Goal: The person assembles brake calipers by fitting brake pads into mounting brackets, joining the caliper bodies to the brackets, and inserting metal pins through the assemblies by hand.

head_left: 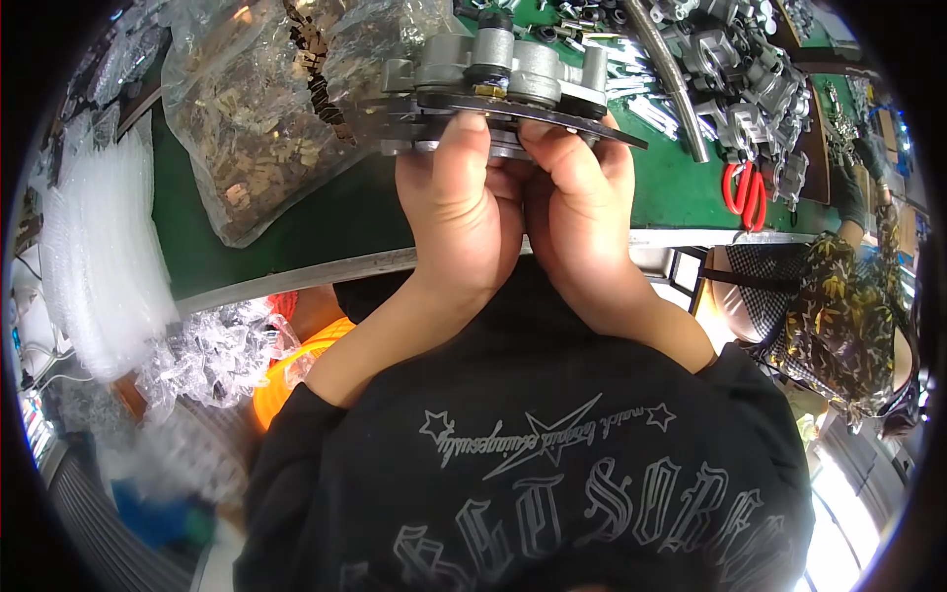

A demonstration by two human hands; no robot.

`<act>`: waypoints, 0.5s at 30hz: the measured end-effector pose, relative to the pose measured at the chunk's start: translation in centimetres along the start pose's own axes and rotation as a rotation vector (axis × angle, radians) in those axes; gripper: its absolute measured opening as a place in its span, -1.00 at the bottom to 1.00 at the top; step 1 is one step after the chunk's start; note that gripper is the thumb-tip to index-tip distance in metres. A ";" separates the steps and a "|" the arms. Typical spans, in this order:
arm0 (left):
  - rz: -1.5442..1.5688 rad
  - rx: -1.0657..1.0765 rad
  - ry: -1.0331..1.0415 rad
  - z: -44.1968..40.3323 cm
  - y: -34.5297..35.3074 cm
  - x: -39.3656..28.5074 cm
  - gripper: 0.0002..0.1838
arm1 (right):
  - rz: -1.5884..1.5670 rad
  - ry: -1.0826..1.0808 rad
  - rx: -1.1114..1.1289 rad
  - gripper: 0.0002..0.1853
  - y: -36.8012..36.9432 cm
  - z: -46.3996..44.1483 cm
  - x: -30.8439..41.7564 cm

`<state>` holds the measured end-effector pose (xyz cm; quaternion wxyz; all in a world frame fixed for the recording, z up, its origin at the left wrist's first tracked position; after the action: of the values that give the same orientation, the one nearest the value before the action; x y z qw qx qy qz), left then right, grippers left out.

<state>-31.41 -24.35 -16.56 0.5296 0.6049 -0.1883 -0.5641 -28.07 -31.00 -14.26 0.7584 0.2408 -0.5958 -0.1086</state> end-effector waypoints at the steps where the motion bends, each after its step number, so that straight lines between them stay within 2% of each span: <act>1: -0.038 0.016 -0.022 0.0 -0.1 -0.1 -0.64 | 0.013 0.002 -0.001 -0.73 -0.1 0.0 0.0; 5: -0.046 -0.037 -0.054 -0.7 -0.4 -0.2 -0.63 | 0.105 0.078 0.067 -0.57 -0.3 -0.1 -0.2; 8: -0.073 0.002 -0.041 -1.3 -1.5 -0.7 -0.67 | -0.034 0.014 0.337 -0.44 -2.0 -0.2 -0.1; 9: 0.048 -0.147 0.014 -1.5 -0.2 -0.8 -0.82 | 0.129 -0.108 0.376 -0.40 -3.1 -0.6 0.5; 10: 0.084 -0.135 -0.006 -1.5 0.0 -1.0 -0.81 | 0.162 -0.083 0.195 -0.26 -3.4 -1.5 1.0; 12: 0.150 -0.116 -0.065 -1.1 0.1 -1.1 -0.79 | 0.181 -0.350 0.168 -0.24 -3.4 -3.3 1.9; 14: 0.123 -0.141 -0.075 -0.8 0.9 -0.9 -0.77 | 0.224 -0.437 0.135 -0.25 -1.7 -3.8 3.0; 15: 0.117 -0.112 -0.098 -0.6 0.6 -0.7 -0.76 | 0.225 -0.400 0.171 -0.26 -1.2 -3.9 3.1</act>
<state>-30.90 -23.71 -15.82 0.5847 0.5338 -0.2173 -0.5709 -23.38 -32.55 -12.86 0.6096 0.2102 -0.7641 -0.0181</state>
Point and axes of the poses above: each hand's wrist, its own z-axis away from the middle knuckle, its own y-axis out of the palm, x = y × z, the point moved 2 cm from there along -z, towards the middle knuckle, and after that the axes turned 1 degree about -y, right-handed, at the moved point
